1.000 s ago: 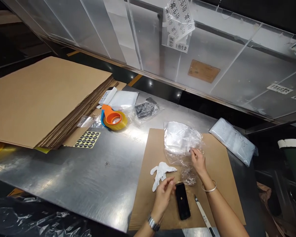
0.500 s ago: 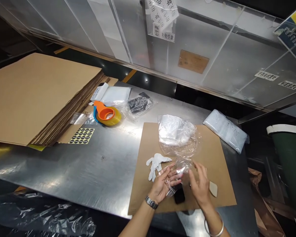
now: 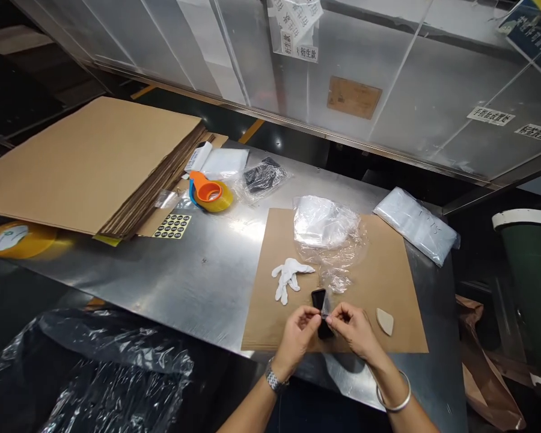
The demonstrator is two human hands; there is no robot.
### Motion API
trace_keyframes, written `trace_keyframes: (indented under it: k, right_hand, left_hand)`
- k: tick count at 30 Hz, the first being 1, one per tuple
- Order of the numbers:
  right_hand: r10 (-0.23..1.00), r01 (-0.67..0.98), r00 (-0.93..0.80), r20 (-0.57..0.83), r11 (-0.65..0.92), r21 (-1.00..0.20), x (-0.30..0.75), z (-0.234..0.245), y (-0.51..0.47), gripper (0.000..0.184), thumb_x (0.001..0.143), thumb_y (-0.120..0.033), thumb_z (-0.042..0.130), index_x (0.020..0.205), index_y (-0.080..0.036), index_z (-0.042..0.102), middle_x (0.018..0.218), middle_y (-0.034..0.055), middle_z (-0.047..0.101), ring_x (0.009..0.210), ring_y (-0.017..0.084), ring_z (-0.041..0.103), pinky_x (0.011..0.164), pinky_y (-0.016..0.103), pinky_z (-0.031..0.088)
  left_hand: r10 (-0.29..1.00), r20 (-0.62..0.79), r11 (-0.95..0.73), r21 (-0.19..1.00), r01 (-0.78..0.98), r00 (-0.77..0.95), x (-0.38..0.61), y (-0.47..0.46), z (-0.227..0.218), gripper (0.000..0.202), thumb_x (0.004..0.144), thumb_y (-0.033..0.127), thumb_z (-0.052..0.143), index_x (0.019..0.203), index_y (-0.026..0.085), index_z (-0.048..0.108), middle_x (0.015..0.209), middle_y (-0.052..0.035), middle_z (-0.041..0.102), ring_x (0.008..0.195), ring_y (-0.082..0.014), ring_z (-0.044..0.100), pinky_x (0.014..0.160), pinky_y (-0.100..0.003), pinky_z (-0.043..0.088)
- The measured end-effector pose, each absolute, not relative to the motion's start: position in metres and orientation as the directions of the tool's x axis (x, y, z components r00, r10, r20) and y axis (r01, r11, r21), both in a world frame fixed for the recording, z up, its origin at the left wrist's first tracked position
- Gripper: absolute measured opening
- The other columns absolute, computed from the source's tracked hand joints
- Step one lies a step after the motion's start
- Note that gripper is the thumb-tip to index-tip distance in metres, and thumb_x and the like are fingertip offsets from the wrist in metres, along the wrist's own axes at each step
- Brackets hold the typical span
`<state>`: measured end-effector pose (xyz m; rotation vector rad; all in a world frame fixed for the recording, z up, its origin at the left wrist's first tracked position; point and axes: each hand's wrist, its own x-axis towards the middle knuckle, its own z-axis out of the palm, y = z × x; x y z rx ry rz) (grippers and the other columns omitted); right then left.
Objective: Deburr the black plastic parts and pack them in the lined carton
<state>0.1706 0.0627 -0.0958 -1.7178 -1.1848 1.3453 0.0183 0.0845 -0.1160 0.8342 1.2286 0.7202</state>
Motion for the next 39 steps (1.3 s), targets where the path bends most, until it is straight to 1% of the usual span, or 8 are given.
trace_keyframes:
  k: [6,12,14,19,22,27,31,39]
  right_hand:
    - [0.955,0.394,0.064,-0.289,-0.290,-0.872,0.165,-0.102,0.059,0.021,0.077,-0.035,0.054,0.064,-0.018,0.051,0.055,-0.0040,0.049,0.050,0.010,0.044,0.048,0.020,0.035]
    - [0.986,0.566,0.014,-0.164,-0.143,-0.812,0.152,-0.106,0.057,0.018,0.079,-0.030,0.052,0.064,-0.020,0.052,0.066,-0.0004,0.054,0.066,0.014,0.049,0.064,0.024,0.039]
    - [0.987,0.600,-0.035,-0.157,-0.105,-0.793,0.146,-0.112,0.053,0.016,0.077,-0.031,0.053,0.064,-0.021,0.053,0.068,0.0000,0.056,0.071,0.015,0.051,0.069,0.025,0.040]
    - [0.963,0.676,0.177,-0.204,-0.269,-0.686,0.144,-0.147,0.038,0.024,0.083,-0.037,0.044,0.094,-0.019,0.054,0.088,0.0087,0.058,0.081,0.021,0.055,0.070,0.031,0.042]
    - [0.910,0.669,0.311,-0.276,-0.415,-0.616,0.148,-0.170,0.024,0.023,0.082,-0.034,0.042,0.086,-0.016,0.055,0.074,0.0100,0.057,0.069,0.023,0.057,0.061,0.034,0.040]
    - [0.860,0.559,0.306,-0.408,-0.509,-0.654,0.162,-0.176,-0.004,0.030,0.084,-0.037,0.034,0.094,-0.017,0.054,0.060,0.0028,0.052,0.055,0.020,0.056,0.053,0.031,0.041]
    - [0.842,0.401,0.090,-0.532,-0.520,-0.754,0.167,-0.162,-0.027,0.044,0.087,-0.049,0.027,0.109,-0.017,0.049,0.063,-0.0014,0.053,0.045,0.013,0.053,0.043,0.026,0.042]
    - [0.733,0.291,-0.157,-0.661,-0.606,-0.741,0.168,-0.195,-0.048,0.043,0.083,-0.053,0.042,0.079,-0.013,0.059,0.048,-0.0079,0.044,0.032,0.003,0.037,0.032,0.016,0.029]
  left_hand:
    - [0.896,-0.402,0.368,0.910,0.194,0.189,0.018,0.073,-0.121,0.034,0.079,0.045,0.048,0.059,0.017,0.052,0.052,0.0011,0.049,0.052,-0.0119,0.046,0.053,-0.024,0.039]
    - [0.982,-0.155,0.080,0.859,0.505,0.109,0.000,0.062,-0.135,0.016,0.078,0.028,0.049,0.083,0.020,0.061,0.088,-0.0083,0.056,0.087,-0.0228,0.049,0.079,-0.035,0.036]
    - [0.979,-0.110,-0.007,0.823,0.568,0.171,-0.003,0.063,-0.141,0.017,0.079,0.026,0.047,0.084,0.023,0.064,0.084,-0.0077,0.057,0.084,-0.0217,0.049,0.078,-0.034,0.035]
    - [0.987,-0.087,-0.039,0.684,0.728,0.135,-0.015,0.075,-0.167,0.027,0.084,0.022,0.038,0.087,0.022,0.065,0.075,-0.0074,0.052,0.079,-0.0217,0.048,0.075,-0.035,0.034]
    - [0.990,-0.107,-0.009,0.606,0.795,0.093,-0.019,0.077,-0.179,0.026,0.084,0.024,0.040,0.091,0.021,0.065,0.078,-0.0086,0.054,0.082,-0.0234,0.048,0.076,-0.037,0.034]
    - [0.973,-0.195,0.009,0.554,0.832,0.120,-0.016,0.066,-0.188,0.025,0.086,0.027,0.041,0.090,0.017,0.064,0.076,-0.0076,0.058,0.078,-0.0203,0.053,0.075,-0.036,0.038]
    - [0.949,-0.258,0.003,0.585,0.811,0.182,-0.012,0.059,-0.190,0.025,0.087,0.032,0.043,0.096,0.015,0.058,0.086,-0.0042,0.060,0.080,-0.0156,0.056,0.077,-0.037,0.044]
    - [0.841,-0.327,-0.034,0.763,0.645,0.431,-0.018,0.059,-0.204,0.025,0.086,0.032,0.047,0.101,0.015,0.057,0.099,-0.0056,0.061,0.087,-0.0156,0.059,0.077,-0.037,0.049]
